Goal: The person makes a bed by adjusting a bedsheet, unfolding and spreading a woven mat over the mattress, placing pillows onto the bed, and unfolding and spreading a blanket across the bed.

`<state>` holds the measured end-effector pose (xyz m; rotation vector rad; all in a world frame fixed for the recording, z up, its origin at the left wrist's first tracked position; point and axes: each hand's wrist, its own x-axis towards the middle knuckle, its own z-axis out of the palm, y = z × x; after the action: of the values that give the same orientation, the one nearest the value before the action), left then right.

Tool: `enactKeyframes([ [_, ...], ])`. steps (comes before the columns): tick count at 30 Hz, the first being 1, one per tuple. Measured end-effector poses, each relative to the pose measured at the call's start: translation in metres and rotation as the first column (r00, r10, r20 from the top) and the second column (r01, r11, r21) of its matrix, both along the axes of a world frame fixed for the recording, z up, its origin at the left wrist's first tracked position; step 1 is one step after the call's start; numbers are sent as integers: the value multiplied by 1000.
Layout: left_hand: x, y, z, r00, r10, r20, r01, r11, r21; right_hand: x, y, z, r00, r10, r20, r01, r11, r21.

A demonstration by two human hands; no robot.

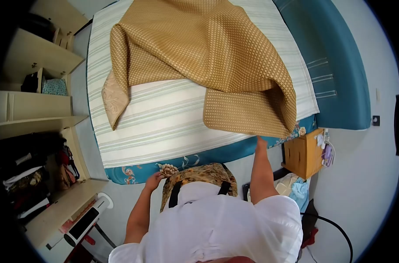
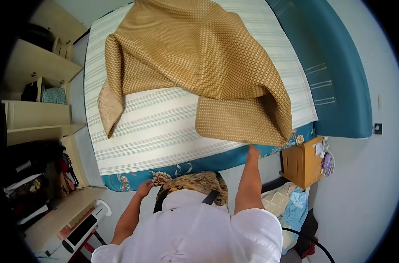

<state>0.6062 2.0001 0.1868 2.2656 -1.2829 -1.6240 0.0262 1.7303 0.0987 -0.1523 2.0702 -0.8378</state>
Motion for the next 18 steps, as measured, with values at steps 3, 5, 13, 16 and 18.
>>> enactKeyframes([
  [3,-16,-36,17,999,53,9,-53,998,24,7,-8,-7,952,49,303,-67,997,49],
  [5,-28,-47,17,998,-4,62,4,1000,5,39,-10,-15,949,-30,314,-8,993,121],
  [13,-92,-55,32,996,-84,40,83,996,35,153,-20,-88,761,-296,578,136,943,304],
  [16,-107,-37,36,998,-49,34,48,998,32,163,-20,-111,682,-410,606,286,912,294],
  [18,-114,-31,43,999,-10,45,7,997,78,172,-21,-114,585,-461,668,422,876,234],
])
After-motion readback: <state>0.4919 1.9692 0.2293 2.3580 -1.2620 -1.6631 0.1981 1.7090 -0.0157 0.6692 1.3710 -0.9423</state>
